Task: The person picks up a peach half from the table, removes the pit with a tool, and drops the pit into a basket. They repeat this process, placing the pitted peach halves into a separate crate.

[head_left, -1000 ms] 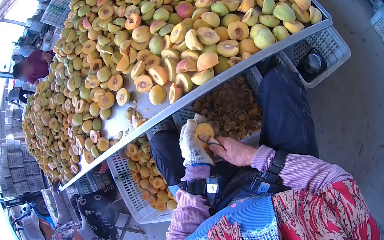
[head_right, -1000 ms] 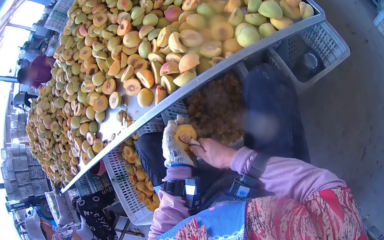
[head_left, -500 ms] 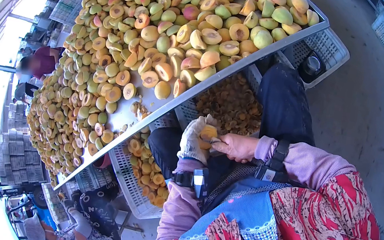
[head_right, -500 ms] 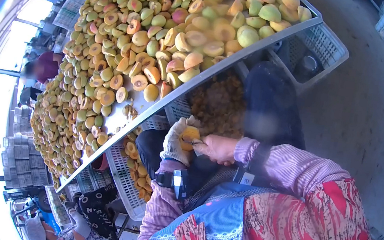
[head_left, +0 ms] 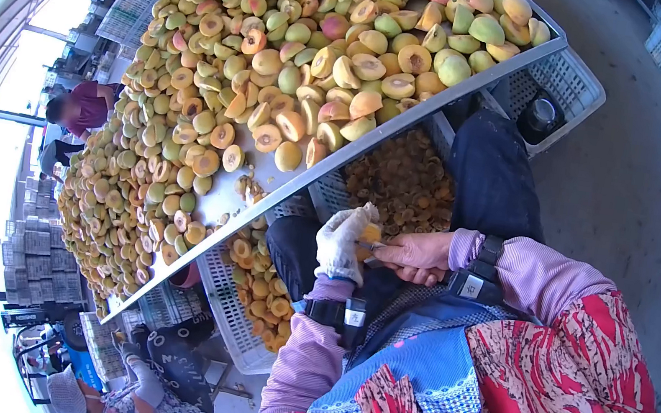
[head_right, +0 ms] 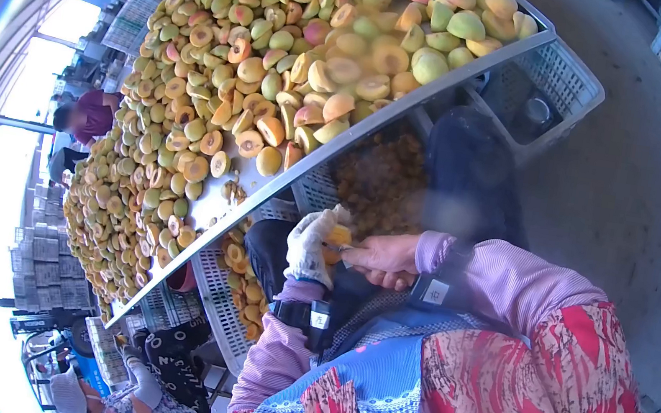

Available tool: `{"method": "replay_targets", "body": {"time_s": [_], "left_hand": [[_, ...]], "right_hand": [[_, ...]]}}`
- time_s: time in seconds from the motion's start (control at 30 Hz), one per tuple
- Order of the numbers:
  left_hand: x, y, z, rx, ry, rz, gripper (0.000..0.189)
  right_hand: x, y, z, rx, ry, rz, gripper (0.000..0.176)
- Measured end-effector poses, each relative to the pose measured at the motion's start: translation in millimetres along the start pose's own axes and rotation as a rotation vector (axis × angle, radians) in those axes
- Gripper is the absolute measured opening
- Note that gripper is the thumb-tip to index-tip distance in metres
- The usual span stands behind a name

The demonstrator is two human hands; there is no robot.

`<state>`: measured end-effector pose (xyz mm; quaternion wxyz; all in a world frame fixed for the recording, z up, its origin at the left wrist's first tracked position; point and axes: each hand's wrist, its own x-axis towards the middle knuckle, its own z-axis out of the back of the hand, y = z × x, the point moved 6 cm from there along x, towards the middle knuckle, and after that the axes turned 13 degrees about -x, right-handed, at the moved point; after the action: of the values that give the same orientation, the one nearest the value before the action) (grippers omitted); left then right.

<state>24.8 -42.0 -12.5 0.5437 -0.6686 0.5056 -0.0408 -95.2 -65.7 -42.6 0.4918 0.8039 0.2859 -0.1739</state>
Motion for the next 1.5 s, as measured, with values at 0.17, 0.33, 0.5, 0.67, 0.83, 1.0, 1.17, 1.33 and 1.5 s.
{"method": "replay_targets", "body": {"time_s": [0.17, 0.33, 0.5, 0.67, 0.83, 1.0, 1.17, 1.33, 1.5], "left_hand": [[-6, -19, -9, 0.617, 0.242, -0.576, 0.016], [-10, -17, -10, 0.216, 0.316, -0.039, 0.02], [-11, -17, -10, 0.174, 0.361, -0.079, 0.022], [-1, -10, -2, -0.097, 0.042, -0.148, 0.021], [27, 25, 10, -0.517, -0.153, 0.031, 0.024], [40, 25, 11, -0.37, -0.018, -0.057, 0.021], [16, 2, -1, -0.158, 0.086, -0.244, 0.022], [8, 0, -8, -0.167, 0.241, -0.152, 0.023], [21, 18, 3, -0.225, 0.079, -0.067, 0.022]], "right_hand": [[-6, 0, -15, 0.217, 0.252, -0.037, 0.04], [-22, 16, -27, 0.212, 0.247, 0.059, 0.039], [-29, 19, -36, 0.274, 0.216, 0.056, 0.038], [-21, 33, -9, -0.438, -0.381, 0.067, 0.038], [2, 43, 23, -1.151, -0.971, 0.358, 0.034], [-8, 26, 8, -0.301, -0.379, 0.004, 0.039], [-1, 10, -13, 0.331, 0.126, 0.066, 0.039], [-17, 16, -27, 0.398, 0.197, 0.163, 0.04], [-9, 11, 14, -0.379, -0.396, 0.097, 0.041]]}}
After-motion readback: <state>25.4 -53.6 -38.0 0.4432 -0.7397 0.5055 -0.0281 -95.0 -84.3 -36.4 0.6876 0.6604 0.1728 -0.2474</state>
